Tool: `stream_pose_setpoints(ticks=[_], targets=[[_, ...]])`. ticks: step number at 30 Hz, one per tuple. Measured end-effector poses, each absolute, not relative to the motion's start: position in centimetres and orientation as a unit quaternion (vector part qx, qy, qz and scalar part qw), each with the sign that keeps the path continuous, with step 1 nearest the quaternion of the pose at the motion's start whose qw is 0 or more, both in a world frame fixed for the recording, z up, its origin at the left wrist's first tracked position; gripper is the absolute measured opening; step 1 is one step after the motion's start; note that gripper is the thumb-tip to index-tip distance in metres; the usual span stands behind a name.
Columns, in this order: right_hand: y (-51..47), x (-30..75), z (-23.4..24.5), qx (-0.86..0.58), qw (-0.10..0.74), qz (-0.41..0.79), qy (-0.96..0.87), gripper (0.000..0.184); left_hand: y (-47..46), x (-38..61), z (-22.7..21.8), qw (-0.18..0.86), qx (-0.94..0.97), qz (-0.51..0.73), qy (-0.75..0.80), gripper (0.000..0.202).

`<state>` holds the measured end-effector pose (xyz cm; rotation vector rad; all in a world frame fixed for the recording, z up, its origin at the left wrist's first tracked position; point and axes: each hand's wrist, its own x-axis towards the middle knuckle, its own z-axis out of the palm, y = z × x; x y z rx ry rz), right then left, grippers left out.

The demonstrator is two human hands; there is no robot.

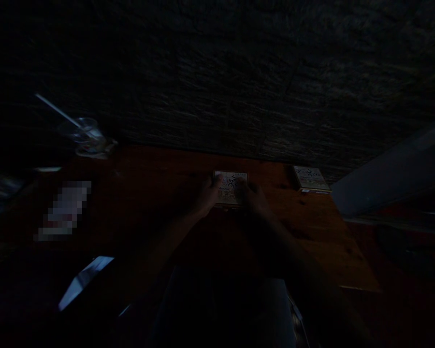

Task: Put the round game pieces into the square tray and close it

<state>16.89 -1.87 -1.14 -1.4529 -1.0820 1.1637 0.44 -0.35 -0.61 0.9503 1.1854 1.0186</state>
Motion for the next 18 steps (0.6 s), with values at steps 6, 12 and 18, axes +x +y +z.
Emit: stream_pose_setpoints(ticks=[6, 12, 18], targets=[[-2.1, 16.6, -0.4, -0.604, 0.453, 0.51, -0.411, 0.057, -0.5, 0.4, -0.5, 0.64, 0.414, 0.424, 0.488, 0.041], [-3.0, 15.7, 0.3, -0.579, 0.47, 0.541, -0.389, 0.05, 0.0, 0.5, -1.2, 0.606, 0.431, 0.449, 0.495, 0.041], [-2.4, 15.8, 0.0, -0.593, 0.482, 0.51, -0.395, 0.045, -0.6, 0.7, 0.0, 0.639, 0.426, 0.406, 0.495, 0.046]])
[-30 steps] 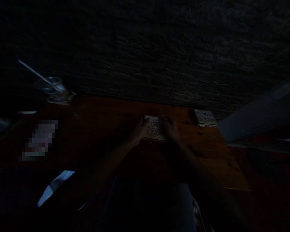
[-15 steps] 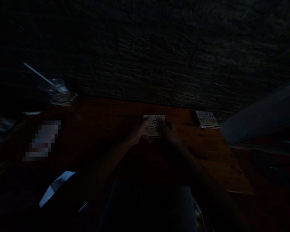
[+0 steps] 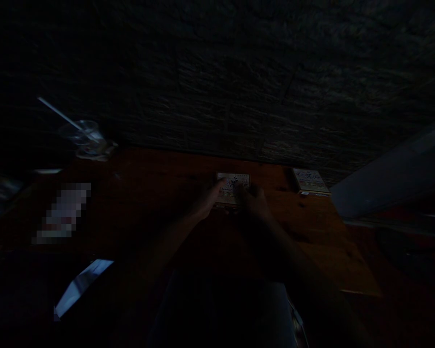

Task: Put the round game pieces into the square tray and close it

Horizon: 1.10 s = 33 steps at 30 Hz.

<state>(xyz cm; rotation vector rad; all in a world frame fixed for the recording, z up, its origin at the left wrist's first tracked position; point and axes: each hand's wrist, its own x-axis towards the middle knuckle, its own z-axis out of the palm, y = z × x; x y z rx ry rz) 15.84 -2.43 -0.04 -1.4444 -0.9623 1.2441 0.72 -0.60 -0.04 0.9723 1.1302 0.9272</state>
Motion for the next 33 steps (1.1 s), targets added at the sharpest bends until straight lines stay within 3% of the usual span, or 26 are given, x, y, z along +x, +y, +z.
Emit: stream_pose_setpoints(ticks=[9, 17, 29, 33], targets=[[-3.0, 15.8, 0.7, -0.604, 0.438, 0.531, -0.403, 0.044, -0.7, 0.9, -0.7, 0.563, 0.468, 0.416, 0.539, 0.047], [-3.1, 15.8, 0.9, -0.61, 0.416, 0.53, -0.418, 0.043, -1.3, 0.6, 0.4, 0.593, 0.486, 0.376, 0.52, 0.047], [-3.0, 16.6, 0.7, -0.579, 0.384, 0.549, -0.465, 0.048, -1.4, 0.8, -0.1, 0.554, 0.51, 0.402, 0.521, 0.042], [-2.8, 16.8, 0.3, -0.574, 0.446, 0.546, -0.417, 0.048, -1.5, 0.9, -0.2, 0.554, 0.513, 0.412, 0.509, 0.041]])
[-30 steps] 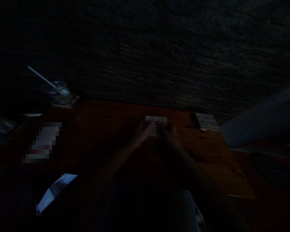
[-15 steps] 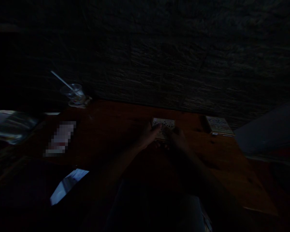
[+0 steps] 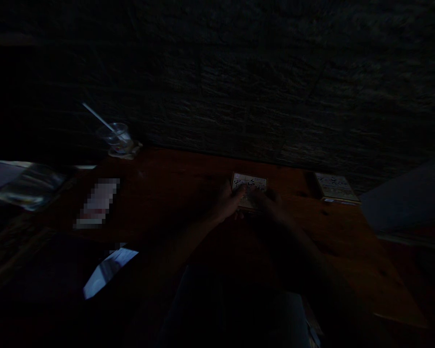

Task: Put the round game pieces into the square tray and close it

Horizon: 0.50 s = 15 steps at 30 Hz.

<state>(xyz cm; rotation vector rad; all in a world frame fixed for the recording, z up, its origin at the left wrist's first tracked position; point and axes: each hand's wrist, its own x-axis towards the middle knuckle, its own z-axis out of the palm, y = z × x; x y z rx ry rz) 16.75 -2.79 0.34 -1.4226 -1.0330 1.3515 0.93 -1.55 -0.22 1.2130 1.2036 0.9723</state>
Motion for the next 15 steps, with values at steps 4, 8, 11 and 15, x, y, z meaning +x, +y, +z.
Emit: stream_pose_setpoints(ticks=[4, 8, 11, 15], targets=[[-2.6, 16.2, 0.0, -0.587, 0.491, 0.519, -0.38, 0.05, -1.4, 1.1, -0.4, 0.553, 0.503, 0.417, 0.517, 0.045], [-2.6, 15.9, -0.1, -0.589, 0.491, 0.513, -0.386, 0.05, -1.1, 1.0, -0.2, 0.547, 0.494, 0.423, 0.526, 0.049], [-2.7, 16.0, 0.0, -0.59, 0.48, 0.518, -0.392, 0.052, -0.8, 1.0, 0.0, 0.55, 0.485, 0.439, 0.519, 0.056], [-2.9, 16.1, 0.4, -0.598, 0.466, 0.513, -0.402, 0.053, -0.2, 0.9, -0.2, 0.513, 0.495, 0.481, 0.511, 0.056]])
